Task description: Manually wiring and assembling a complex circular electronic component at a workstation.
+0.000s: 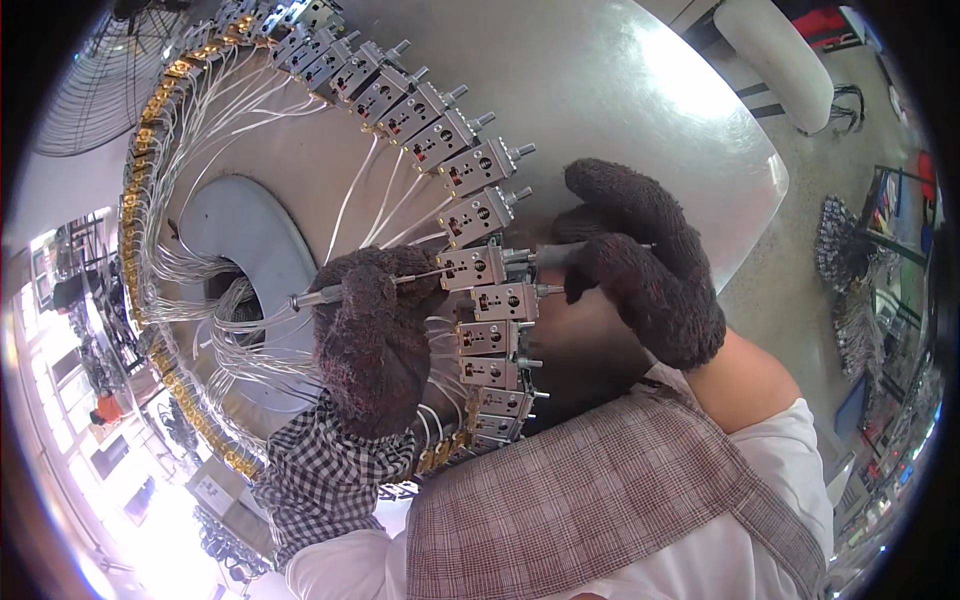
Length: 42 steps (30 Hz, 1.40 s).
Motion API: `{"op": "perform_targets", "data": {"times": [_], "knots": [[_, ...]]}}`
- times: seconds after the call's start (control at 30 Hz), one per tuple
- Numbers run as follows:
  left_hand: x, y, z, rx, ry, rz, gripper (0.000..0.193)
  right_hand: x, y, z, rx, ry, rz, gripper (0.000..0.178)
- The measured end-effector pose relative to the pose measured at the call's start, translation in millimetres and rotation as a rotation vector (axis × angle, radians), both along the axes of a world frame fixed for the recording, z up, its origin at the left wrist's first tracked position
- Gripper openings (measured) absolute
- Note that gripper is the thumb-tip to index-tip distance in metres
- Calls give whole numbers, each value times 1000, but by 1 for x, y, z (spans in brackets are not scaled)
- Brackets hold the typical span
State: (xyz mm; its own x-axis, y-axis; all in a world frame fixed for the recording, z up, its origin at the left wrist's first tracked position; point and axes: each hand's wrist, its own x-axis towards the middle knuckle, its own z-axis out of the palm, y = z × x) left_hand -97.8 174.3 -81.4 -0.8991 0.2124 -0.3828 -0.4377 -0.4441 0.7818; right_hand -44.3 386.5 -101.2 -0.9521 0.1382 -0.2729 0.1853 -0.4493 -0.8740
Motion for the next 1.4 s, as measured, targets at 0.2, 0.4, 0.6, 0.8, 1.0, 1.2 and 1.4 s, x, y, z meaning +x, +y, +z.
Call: {"op": "perform_targets", "data": {"times": [0.2, 0.4, 0.6, 0.8, 1.0, 1.2, 1.4], "knots": [[0, -4, -4, 7, 43, -19, 22, -4, 7, 8, 7, -160, 111, 37], [0, -6, -4, -20, 57, -45, 22, -7, 5, 13, 82, -11, 84, 39], [-1, 4, 2, -27, 15, 5, 17, -2, 1, -2, 164, 78, 116, 35], [-2, 0, 3, -3, 12, -25, 17, -5, 13, 0, 384, 56, 196, 37], [-2, -5, -2, -43, 1, -29, 19, -12, 8, -23, 914, 552, 96, 33], [-2, -3, -1, -40, 35, -17, 20, -5, 6, -13, 201, 76, 169, 40], [-3, -7, -4, -23, 40, -18, 21, -12, 5, 13, -23, -218, 101, 37]]}}
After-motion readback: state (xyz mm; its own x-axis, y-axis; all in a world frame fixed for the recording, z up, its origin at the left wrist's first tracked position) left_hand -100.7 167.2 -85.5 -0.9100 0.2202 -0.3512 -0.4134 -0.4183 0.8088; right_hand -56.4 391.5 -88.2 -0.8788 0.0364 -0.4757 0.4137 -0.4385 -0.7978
